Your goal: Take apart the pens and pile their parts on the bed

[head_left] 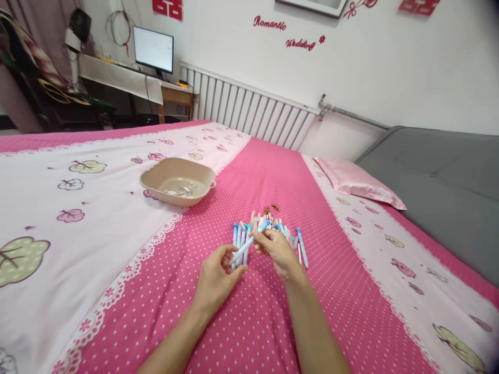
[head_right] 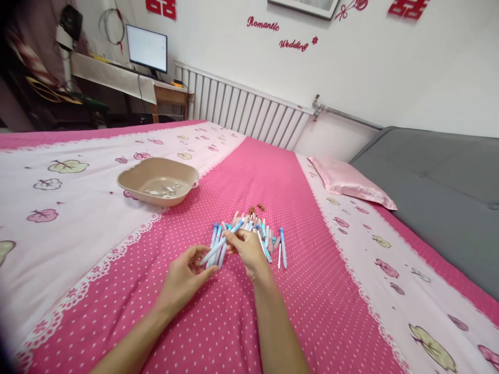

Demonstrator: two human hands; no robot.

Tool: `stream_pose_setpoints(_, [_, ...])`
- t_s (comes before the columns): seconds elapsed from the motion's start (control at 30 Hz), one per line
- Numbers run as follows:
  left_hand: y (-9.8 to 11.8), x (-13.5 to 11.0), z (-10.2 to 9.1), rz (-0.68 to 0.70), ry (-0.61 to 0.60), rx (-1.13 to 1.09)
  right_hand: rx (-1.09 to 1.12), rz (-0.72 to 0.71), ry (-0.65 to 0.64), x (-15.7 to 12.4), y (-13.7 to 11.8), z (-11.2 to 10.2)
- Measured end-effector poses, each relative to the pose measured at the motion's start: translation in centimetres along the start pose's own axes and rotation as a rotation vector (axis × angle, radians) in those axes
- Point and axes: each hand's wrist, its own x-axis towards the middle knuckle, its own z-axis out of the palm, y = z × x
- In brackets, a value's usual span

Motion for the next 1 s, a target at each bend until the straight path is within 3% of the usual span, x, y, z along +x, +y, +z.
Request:
stream_pose_setpoints(0.13, [0.3,-0.06,-0.31,-0.079,-0.007,-0.042,-0.026,-0.009,0.025,-0.05,-0.1,0.31])
stream_pose_setpoints(0.27, [0.23,-0.13,-0.3,-0.029,-0.075,0.048,-0.081,-0.07,0.041,0.1,0.05,0.13])
stream_pose_setpoints(0.43, [-0.28,-0.04,-0.04,-0.145,-0.171,-0.247,0.008,-0.065,-0.026,0.01,-0.07,-0.07])
stream_pose_setpoints(0.73, [0.38,0.11,-0.22,-0.042,0.086,-0.26,0.189,0.001,-0.023,-0.33,-0.45,0.63])
stream_pose_setpoints(0.87, [0.48,0.05,-0.5,-0.022,0.057,-0.193,0.232,0.008,-0.044,-0.49,-0.56,0.57])
stream_pose_setpoints(1.0, [0.21,0.08,-0.62,-0.121,0.017,-0.147,0.259,-0.005,-0.053,-0.65,-0.71,0.47])
